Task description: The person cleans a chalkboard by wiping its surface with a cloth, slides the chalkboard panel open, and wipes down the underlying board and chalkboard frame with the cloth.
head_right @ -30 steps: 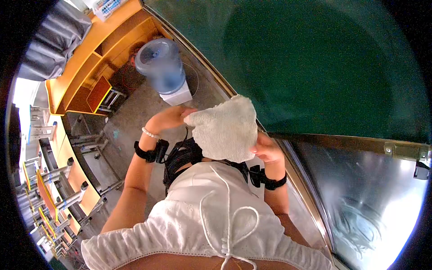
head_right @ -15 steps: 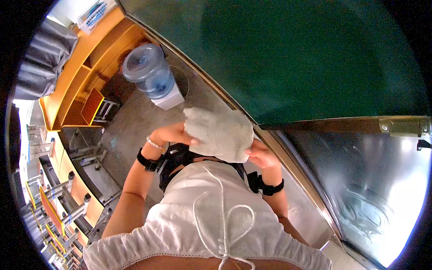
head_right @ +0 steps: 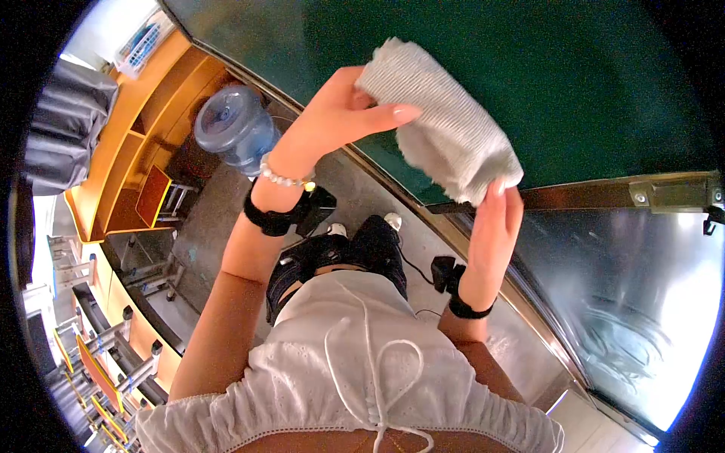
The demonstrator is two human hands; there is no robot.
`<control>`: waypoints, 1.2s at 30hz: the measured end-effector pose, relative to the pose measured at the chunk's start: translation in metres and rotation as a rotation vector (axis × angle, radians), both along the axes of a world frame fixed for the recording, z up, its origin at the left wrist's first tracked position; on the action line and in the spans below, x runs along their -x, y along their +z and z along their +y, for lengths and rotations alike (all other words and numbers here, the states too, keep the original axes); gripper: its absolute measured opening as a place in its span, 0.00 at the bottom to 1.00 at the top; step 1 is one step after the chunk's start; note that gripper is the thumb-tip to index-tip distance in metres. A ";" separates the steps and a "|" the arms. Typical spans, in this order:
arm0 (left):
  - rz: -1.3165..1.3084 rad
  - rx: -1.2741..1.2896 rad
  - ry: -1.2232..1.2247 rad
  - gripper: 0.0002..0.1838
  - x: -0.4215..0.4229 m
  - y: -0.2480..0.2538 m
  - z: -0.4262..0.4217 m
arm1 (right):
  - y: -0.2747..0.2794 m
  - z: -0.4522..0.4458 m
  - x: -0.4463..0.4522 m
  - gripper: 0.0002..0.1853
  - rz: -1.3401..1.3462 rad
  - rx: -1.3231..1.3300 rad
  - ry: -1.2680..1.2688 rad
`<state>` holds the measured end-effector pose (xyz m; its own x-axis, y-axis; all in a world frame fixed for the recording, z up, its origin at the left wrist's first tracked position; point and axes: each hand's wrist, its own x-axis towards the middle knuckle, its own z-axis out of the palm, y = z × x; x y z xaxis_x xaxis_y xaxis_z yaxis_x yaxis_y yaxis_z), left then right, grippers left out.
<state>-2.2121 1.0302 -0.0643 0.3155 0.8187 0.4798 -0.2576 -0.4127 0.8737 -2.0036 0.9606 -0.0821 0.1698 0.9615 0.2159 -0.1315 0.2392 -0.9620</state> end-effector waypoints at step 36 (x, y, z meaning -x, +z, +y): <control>-0.107 -0.230 0.376 0.16 0.050 0.040 0.047 | 0.062 0.065 0.063 0.12 -0.090 -0.289 0.224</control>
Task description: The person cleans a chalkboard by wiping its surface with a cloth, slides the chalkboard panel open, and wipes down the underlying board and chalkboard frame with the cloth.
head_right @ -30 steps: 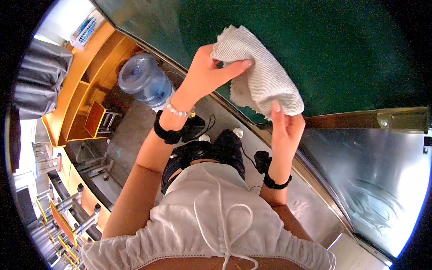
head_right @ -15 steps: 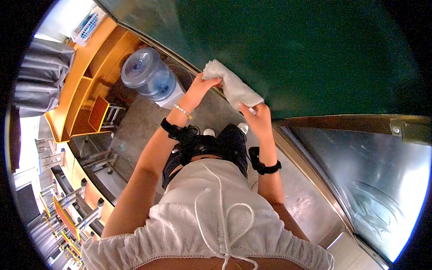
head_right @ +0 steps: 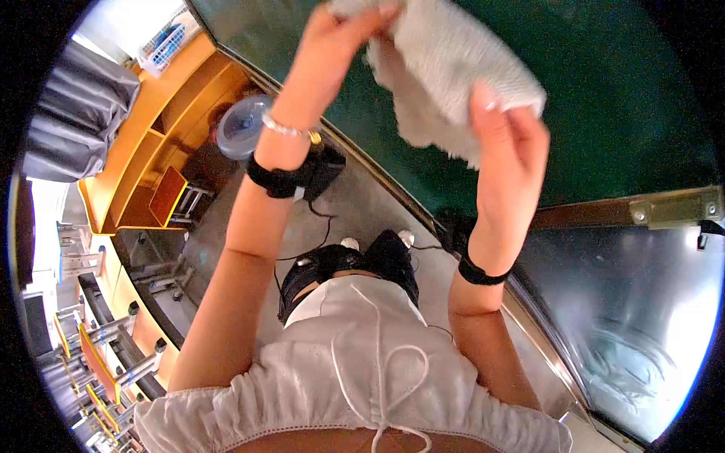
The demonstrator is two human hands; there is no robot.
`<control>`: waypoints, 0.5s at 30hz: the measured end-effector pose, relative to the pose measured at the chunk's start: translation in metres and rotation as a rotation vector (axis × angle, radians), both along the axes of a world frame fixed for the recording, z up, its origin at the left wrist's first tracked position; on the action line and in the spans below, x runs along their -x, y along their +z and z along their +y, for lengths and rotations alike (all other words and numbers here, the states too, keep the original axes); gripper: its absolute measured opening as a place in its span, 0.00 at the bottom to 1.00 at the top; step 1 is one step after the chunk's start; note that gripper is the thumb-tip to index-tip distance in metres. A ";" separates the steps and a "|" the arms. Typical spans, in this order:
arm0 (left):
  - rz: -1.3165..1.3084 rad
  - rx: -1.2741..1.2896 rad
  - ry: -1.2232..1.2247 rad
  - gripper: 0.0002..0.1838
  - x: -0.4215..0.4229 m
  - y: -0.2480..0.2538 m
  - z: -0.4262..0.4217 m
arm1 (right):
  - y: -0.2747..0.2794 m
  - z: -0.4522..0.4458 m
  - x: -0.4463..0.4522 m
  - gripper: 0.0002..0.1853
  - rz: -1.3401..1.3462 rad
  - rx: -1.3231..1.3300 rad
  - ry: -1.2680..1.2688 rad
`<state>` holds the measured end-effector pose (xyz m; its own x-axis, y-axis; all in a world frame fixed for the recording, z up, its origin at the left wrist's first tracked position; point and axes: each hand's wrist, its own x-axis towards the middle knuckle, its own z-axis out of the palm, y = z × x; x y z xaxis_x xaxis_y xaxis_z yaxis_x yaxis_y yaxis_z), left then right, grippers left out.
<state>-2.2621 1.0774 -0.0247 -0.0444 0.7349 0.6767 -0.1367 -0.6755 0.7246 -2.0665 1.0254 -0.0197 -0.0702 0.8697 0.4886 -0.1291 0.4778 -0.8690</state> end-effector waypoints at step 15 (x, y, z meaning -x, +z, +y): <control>0.166 0.068 0.080 0.18 0.040 0.037 0.014 | 0.013 0.030 0.073 0.16 0.075 -0.118 0.166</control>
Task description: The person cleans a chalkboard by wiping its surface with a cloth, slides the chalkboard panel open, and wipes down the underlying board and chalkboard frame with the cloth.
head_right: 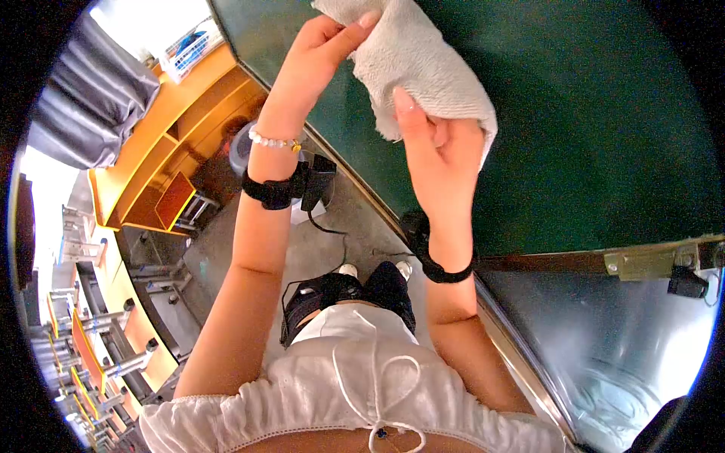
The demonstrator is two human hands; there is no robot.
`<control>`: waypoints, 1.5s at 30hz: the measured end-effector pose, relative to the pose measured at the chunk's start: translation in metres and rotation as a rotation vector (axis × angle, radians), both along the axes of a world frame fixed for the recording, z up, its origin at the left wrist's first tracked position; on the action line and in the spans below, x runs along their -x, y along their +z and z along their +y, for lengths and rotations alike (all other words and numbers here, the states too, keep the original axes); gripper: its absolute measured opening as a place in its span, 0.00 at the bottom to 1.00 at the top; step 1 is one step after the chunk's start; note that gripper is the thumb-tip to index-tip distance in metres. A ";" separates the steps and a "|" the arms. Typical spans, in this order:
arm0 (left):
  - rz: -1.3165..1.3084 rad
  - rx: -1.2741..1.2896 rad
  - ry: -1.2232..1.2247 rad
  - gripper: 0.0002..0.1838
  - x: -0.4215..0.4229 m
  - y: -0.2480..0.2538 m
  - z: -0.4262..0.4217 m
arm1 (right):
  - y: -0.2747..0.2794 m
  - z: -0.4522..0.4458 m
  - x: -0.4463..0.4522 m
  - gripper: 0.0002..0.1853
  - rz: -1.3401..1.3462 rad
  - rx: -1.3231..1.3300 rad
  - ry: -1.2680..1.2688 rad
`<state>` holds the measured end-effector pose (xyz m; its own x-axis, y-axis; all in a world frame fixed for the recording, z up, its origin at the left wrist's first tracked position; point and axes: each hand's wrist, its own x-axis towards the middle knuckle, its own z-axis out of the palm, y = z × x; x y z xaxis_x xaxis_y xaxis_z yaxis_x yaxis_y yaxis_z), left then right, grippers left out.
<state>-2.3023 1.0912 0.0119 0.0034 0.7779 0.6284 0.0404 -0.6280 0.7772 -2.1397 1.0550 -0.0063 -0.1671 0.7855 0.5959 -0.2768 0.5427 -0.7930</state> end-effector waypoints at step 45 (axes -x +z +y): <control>0.335 -0.473 0.321 0.05 -0.078 0.006 -0.049 | -0.035 -0.070 -0.077 0.11 -0.362 -0.527 -0.890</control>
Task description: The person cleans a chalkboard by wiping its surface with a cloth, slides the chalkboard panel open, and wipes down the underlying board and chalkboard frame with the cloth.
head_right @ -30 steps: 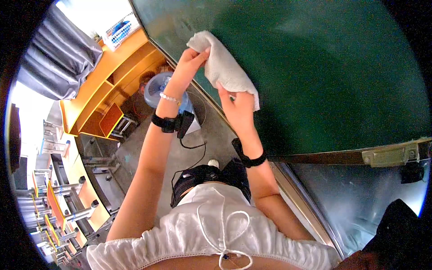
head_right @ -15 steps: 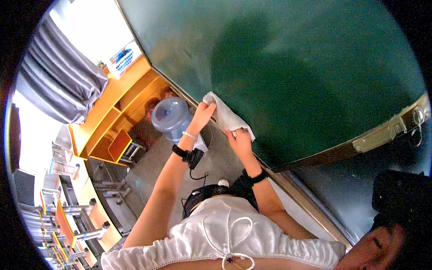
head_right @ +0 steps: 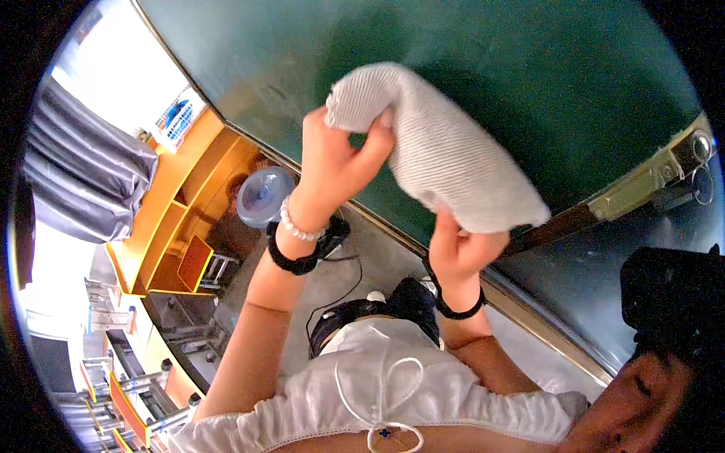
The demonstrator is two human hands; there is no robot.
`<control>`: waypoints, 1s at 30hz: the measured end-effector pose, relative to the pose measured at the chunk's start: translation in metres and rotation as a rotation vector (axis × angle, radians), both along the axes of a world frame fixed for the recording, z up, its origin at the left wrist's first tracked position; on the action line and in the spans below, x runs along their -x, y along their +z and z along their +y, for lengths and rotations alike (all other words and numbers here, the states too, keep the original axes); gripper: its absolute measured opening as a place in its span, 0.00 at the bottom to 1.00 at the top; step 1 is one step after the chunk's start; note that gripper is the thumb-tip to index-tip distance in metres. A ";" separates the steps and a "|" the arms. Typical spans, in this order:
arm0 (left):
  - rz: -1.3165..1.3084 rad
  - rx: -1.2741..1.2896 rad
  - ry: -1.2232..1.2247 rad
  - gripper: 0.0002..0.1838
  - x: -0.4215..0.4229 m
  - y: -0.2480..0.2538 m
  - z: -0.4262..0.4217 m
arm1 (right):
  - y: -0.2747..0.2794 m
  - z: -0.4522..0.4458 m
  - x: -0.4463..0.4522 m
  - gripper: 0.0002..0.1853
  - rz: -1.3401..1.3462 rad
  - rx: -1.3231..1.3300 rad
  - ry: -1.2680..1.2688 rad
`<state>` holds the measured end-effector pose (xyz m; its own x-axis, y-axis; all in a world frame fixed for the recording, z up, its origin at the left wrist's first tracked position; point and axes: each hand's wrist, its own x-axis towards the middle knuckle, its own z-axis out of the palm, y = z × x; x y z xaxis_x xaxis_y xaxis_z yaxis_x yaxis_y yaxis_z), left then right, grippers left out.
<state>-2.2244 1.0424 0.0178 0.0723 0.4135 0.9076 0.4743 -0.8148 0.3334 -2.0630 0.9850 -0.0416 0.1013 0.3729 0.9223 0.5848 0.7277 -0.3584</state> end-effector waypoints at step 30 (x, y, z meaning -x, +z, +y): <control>-0.502 1.081 -0.106 0.15 0.028 -0.201 -0.009 | -0.125 0.050 0.054 0.15 -0.265 0.760 0.245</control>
<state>-2.2528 1.0336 -0.1828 -0.1111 0.9933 0.0304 0.0423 -0.0259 0.9988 -2.1174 1.0351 -0.1669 -0.2482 0.8853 0.3931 0.5758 0.4612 -0.6751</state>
